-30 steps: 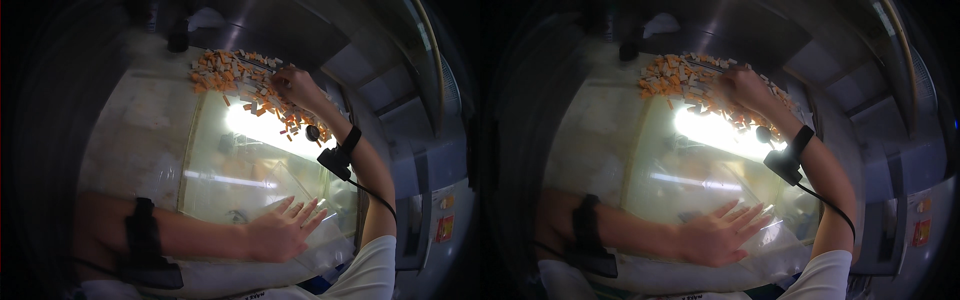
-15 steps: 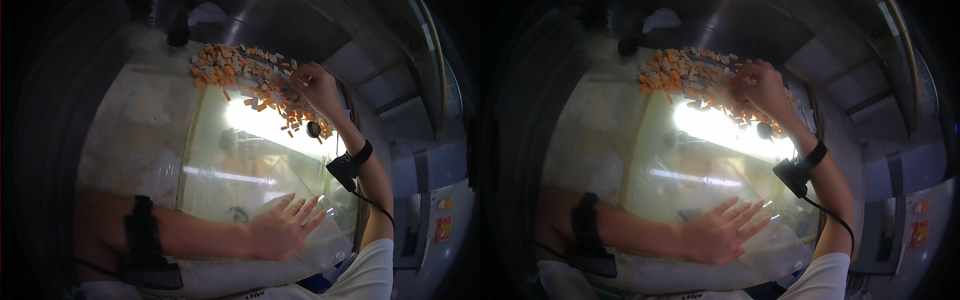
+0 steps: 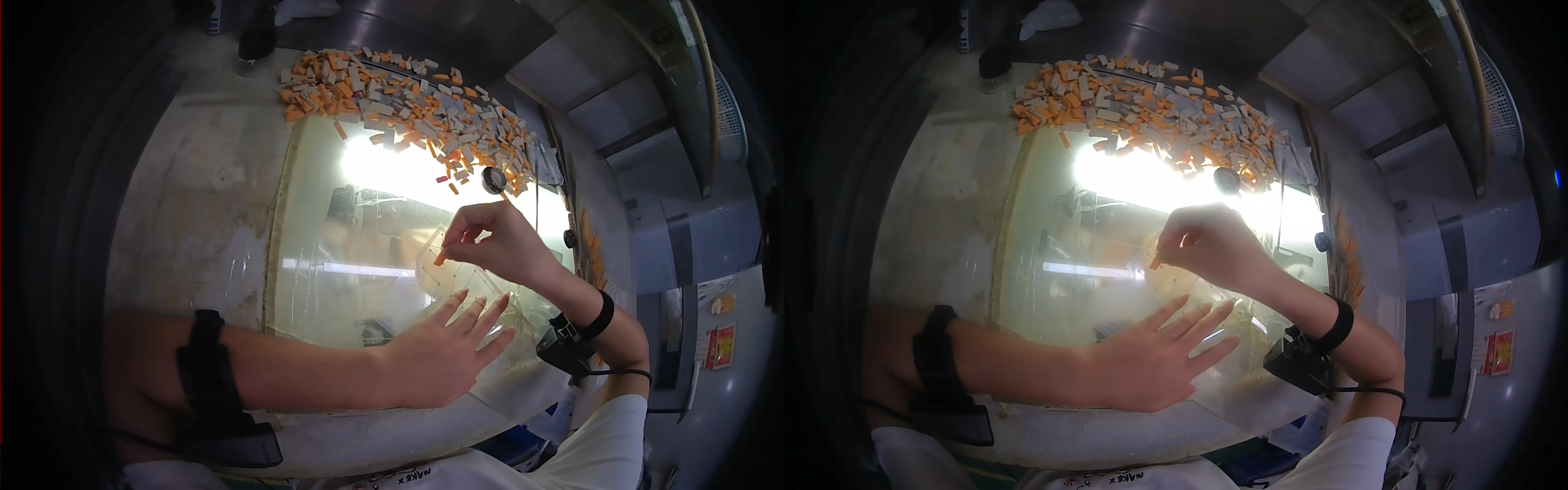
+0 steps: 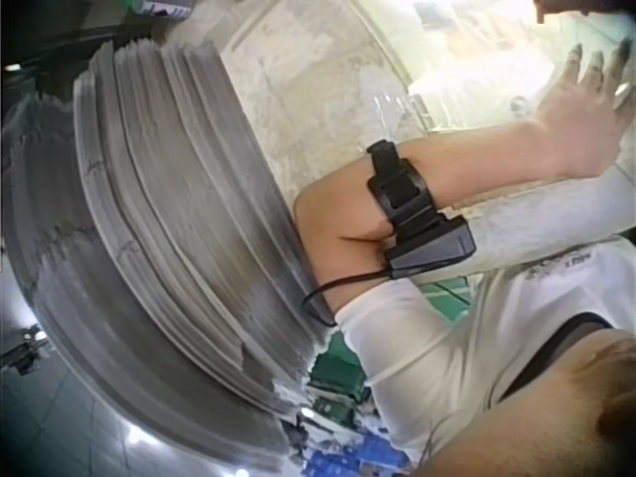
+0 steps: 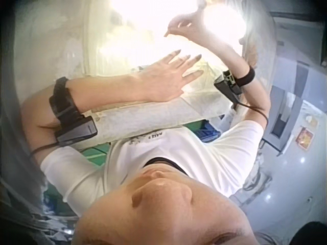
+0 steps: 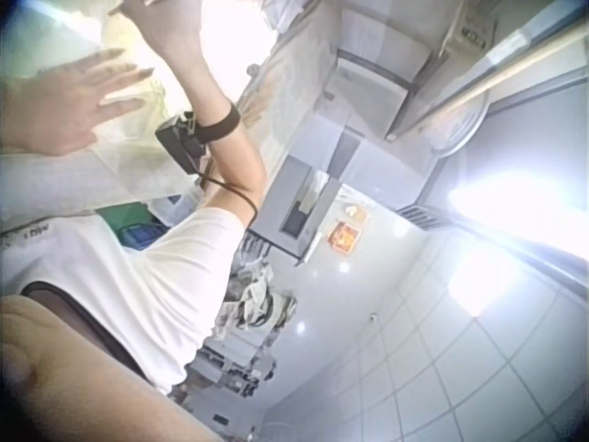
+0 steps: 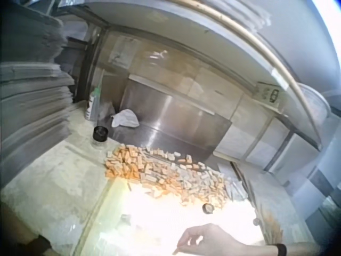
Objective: The person is applying adhesive to small orange plastic tabs and mounting them in a precise pattern on a large transparent plastic sheet over a light table.
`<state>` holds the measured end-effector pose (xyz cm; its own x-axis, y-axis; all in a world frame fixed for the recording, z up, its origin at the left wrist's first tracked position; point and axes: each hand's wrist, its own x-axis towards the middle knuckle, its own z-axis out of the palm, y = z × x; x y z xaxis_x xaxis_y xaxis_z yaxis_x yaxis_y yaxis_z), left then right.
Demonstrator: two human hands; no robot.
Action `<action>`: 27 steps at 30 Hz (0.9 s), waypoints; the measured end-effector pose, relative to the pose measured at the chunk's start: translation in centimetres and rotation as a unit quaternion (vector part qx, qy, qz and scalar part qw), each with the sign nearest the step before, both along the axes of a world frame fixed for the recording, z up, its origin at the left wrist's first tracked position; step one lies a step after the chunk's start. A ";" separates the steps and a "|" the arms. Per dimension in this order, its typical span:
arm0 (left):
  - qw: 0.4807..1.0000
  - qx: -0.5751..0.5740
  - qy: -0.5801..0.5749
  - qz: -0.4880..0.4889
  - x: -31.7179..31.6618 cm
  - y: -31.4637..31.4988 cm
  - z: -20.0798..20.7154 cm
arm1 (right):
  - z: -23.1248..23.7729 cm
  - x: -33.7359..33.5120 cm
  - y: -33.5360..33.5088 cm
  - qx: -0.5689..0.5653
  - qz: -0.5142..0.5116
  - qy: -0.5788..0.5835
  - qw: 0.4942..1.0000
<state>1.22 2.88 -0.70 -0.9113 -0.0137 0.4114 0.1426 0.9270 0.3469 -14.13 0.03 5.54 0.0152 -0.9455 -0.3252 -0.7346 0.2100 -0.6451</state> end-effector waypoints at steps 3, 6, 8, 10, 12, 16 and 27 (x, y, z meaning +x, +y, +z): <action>1.000 0.004 0.006 -0.002 0.1 0.1 0.1 | -1.2 0.0 0.3 -0.061 0.036 0.036 0.997; 1.000 0.010 0.005 -0.005 0.1 0.3 0.1 | -1.1 0.4 1.0 -0.122 0.047 0.102 0.986; 1.000 0.006 0.000 -0.008 0.1 0.5 0.1 | -0.4 1.1 1.7 -0.185 0.016 0.156 0.970; 0.998 0.059 -0.013 -0.008 0.3 0.5 0.2 | 1.0 1.2 2.8 -0.185 -0.041 0.083 0.978; 0.994 0.112 -0.008 0.005 0.2 0.4 0.3 | 2.9 0.6 4.3 -0.189 -0.090 0.007 0.978; 0.975 0.215 -0.002 0.051 -0.2 0.3 1.2 | 7.5 0.4 11.1 -0.178 -0.193 -0.011 0.965; 0.708 0.532 0.376 0.272 0.3 -7.3 6.9 | -1.8 3.7 33.9 0.092 -0.479 -0.312 0.815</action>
<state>1.50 -4.47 6.20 -0.1797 -0.9457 0.2708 0.3799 0.1872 0.9059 -10.42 33.90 3.79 -0.4848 -0.5563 -0.6750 0.2838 0.6299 -0.7230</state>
